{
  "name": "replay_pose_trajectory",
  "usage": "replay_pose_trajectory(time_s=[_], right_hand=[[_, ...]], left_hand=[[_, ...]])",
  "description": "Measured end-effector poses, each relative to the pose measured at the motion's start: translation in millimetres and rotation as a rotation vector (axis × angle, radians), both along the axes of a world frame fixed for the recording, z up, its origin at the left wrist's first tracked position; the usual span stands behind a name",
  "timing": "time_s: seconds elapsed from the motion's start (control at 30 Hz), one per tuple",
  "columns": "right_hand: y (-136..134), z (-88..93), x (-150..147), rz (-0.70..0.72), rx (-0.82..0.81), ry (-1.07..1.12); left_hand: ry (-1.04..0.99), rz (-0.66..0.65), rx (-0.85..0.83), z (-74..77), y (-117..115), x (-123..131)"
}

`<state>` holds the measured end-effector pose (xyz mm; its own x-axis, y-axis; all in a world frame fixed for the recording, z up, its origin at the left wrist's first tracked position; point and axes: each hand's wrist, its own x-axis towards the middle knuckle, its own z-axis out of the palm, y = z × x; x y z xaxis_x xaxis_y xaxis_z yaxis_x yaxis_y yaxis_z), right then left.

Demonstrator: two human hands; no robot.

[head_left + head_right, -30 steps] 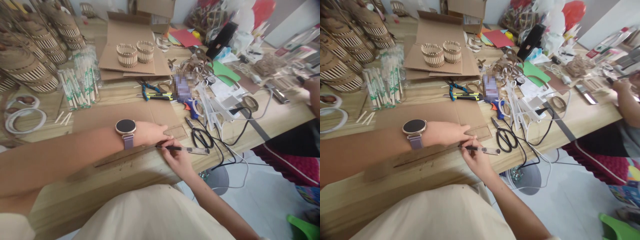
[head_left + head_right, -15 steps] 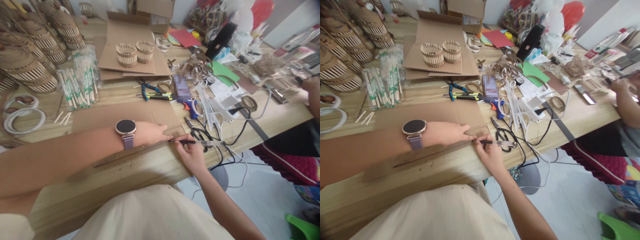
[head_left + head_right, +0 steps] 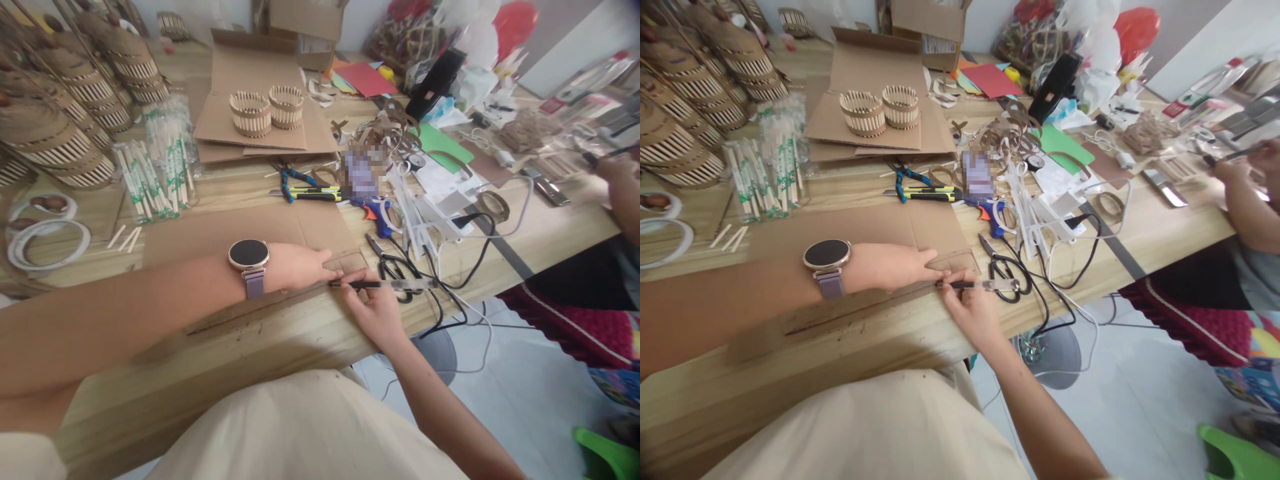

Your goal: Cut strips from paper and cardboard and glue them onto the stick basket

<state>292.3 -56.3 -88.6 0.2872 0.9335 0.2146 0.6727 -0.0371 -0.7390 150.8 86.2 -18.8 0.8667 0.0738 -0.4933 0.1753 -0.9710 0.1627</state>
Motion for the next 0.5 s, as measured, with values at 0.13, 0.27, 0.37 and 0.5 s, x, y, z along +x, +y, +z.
replay_pose_trajectory(time_s=[0.13, 0.27, 0.37, 0.5], right_hand=[[3, -2.9, -2, 0.001, 0.006, -0.005], [1, -0.2, 23, -0.116, 0.008, -0.048], [-4, 2.8, 38, -0.208, 0.035, -0.062], [-3, 0.8, 34, -0.200, 0.081, -0.011]], left_hand=[[-0.004, 0.001, -0.011, -2.6, 0, -1], [-0.017, -0.010, 0.008, -3.4, 1, -2], [-0.011, -0.036, 0.028, -3.3, 1, -1], [0.009, 0.032, 0.003, -1.4, -2, -1]])
